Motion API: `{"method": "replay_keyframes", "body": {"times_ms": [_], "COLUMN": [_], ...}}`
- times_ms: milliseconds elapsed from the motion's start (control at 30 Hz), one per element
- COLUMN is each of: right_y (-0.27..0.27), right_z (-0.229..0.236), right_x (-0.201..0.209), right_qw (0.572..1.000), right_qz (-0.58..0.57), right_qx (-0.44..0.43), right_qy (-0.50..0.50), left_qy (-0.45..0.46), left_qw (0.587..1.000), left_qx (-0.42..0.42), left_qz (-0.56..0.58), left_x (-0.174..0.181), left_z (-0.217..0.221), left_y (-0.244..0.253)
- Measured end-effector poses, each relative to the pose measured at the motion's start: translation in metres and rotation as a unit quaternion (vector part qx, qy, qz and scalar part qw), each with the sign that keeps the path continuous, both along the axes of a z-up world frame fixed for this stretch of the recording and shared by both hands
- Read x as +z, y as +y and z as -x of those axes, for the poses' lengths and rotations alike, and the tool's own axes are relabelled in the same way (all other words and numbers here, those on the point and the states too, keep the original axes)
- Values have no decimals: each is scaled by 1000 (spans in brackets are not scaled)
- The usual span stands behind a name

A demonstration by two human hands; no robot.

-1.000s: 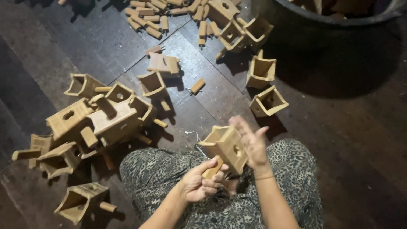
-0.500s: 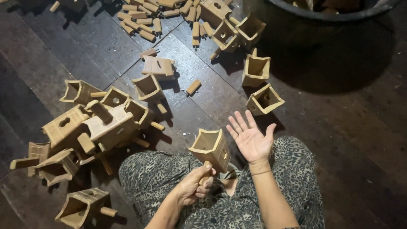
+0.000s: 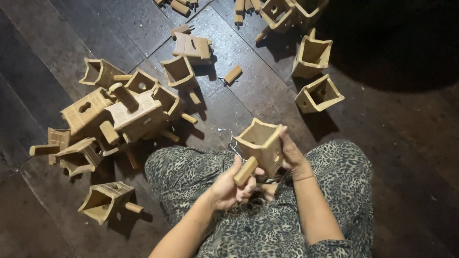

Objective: The person sits on the floor and assembles small wooden pieces by hand. They pick up a wooden frame and a dowel, insert the dowel into the frame, and place the assembled unit into a nearby black tub. The person repeats this process with multiple wooden frames and dowels.

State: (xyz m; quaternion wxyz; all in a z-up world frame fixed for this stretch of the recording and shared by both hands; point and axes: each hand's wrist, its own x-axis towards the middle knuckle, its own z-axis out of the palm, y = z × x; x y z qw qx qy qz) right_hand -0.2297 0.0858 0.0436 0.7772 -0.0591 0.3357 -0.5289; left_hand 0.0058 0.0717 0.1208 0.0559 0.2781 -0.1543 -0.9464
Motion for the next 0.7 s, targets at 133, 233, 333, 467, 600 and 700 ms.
{"method": "replay_keyframes", "body": {"times_ms": [133,233,333,467,600,700], "right_y": [-7,-8,-9,-10,-11,-9], "right_z": [-32,-32,-31,-43,-40,-30], "right_x": [56,62,83,134,106,54], "right_qw": [979,977,968,929,884,881], "right_qz": [-108,-97,-53,80,114,126], "right_qx": [-15,3,26,66,80,77], "right_qy": [174,192,242,355,446,450], "left_qy": [-67,-46,10,45,-142,-209], "left_qw": [996,994,988,980,989,970], "left_qx": [42,39,42,30,-9,11], "left_qz": [-45,-92,-148,-190,37,121], "left_x": [-31,-46,-65,-69,-16,-25], "left_z": [-1,-6,-10,-9,4,5], "left_y": [10,12,12,15,13,21]}}
